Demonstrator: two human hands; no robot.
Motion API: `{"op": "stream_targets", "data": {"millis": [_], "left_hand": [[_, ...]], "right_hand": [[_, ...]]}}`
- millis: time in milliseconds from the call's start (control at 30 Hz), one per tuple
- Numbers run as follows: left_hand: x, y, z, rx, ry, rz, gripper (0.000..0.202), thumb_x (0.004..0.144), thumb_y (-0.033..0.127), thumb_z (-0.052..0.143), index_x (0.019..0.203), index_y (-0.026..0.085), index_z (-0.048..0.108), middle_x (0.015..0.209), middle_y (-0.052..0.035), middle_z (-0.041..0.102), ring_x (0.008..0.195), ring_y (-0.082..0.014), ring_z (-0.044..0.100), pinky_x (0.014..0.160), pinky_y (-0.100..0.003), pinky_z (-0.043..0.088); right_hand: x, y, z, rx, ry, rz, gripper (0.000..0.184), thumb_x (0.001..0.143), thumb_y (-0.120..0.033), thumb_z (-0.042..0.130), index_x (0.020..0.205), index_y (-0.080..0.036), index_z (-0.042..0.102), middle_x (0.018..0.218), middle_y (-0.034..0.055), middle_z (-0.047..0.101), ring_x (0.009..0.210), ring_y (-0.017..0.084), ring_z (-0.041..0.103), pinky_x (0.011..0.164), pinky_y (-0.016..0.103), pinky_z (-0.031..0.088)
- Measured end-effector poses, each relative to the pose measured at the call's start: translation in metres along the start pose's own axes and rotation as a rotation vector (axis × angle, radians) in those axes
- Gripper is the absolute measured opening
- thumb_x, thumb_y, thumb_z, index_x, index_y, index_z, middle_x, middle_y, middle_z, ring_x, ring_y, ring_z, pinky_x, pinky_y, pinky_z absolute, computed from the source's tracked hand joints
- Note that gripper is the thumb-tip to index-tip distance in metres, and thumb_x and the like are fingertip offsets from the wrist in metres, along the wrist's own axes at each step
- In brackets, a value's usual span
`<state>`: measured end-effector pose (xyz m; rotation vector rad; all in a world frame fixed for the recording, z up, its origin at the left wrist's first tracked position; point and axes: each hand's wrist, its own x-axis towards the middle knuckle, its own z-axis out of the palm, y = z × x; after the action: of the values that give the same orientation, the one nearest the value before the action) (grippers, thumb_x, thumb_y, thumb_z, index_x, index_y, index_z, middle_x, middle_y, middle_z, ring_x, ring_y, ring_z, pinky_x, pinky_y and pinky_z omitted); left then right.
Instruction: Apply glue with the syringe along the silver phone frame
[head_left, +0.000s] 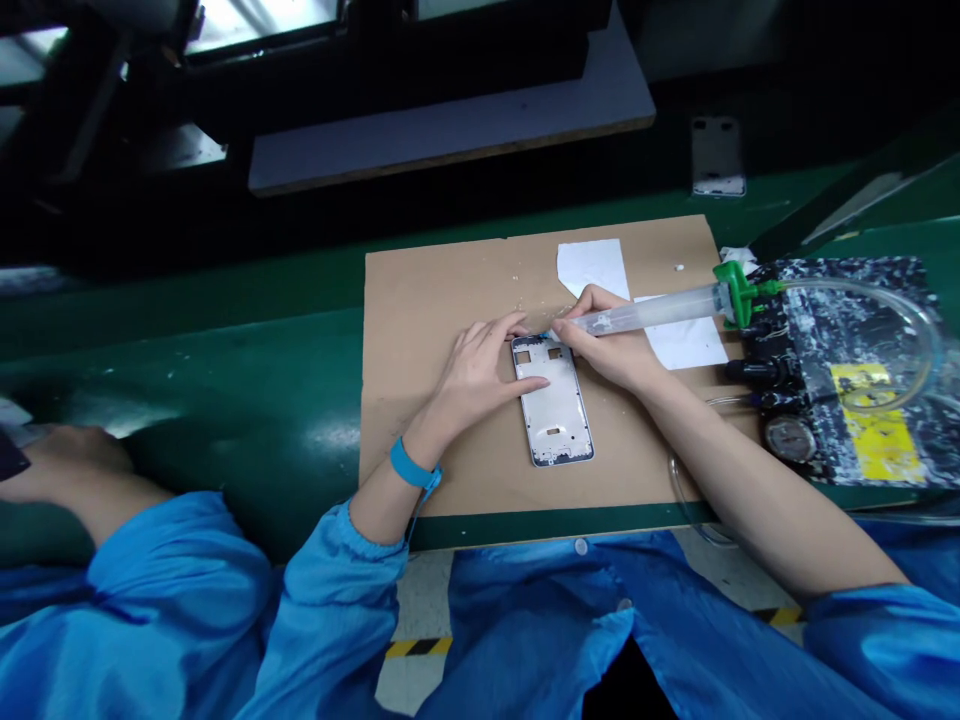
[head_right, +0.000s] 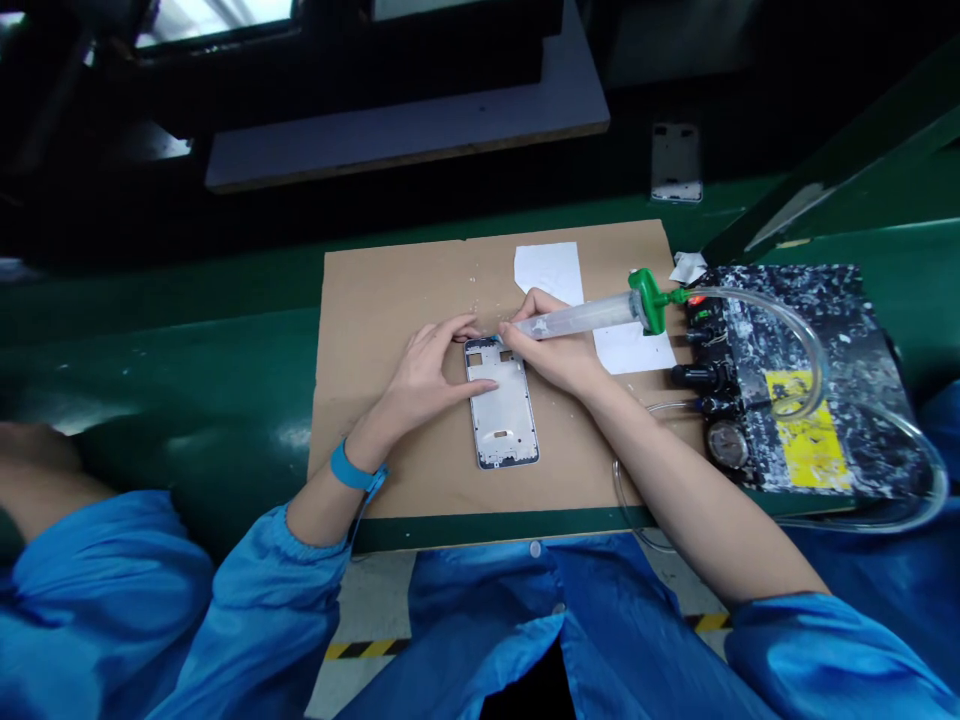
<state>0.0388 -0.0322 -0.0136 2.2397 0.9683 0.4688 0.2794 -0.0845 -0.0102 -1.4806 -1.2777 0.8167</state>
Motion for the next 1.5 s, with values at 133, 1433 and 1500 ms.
{"op": "stream_targets", "data": {"millis": [133,1433,1500], "left_hand": [[-0.0005,0.0004,-0.0009,0.0,0.001,-0.004,0.089,0.095,0.067,0.089,0.168,0.031,0.051,0.151,-0.008,0.076,0.141,-0.0347,0.065,0.129,-0.053,0.044],[-0.0002,-0.0041,-0.001,0.018,0.01,0.026,0.089,0.094,0.063,0.093,0.166,0.031,0.051,0.149,-0.0083,0.077,0.138,-0.0343,0.067,0.125,-0.054,0.048],[-0.0005,-0.0052,-0.0005,0.022,0.012,0.036,0.089,0.095,0.064,0.092,0.167,0.032,0.05,0.149,-0.0088,0.076,0.138,-0.0344,0.068,0.125,-0.054,0.048]], "right_hand": [[0.0011,0.0021,-0.0012,-0.008,-0.003,-0.01,0.037,0.093,-0.046,0.086,0.079,-0.028,0.057,0.074,-0.0014,0.067,0.07,0.019,0.058,0.071,0.038,0.046],[0.001,0.0019,-0.0008,0.035,-0.034,0.027,0.033,0.091,-0.042,0.082,0.079,-0.027,0.056,0.075,-0.0006,0.067,0.071,0.019,0.056,0.07,0.039,0.042],[0.0012,0.0015,-0.0013,0.042,-0.042,0.028,0.032,0.091,-0.042,0.082,0.08,-0.027,0.056,0.076,-0.0004,0.068,0.072,0.019,0.057,0.07,0.039,0.042]]}}
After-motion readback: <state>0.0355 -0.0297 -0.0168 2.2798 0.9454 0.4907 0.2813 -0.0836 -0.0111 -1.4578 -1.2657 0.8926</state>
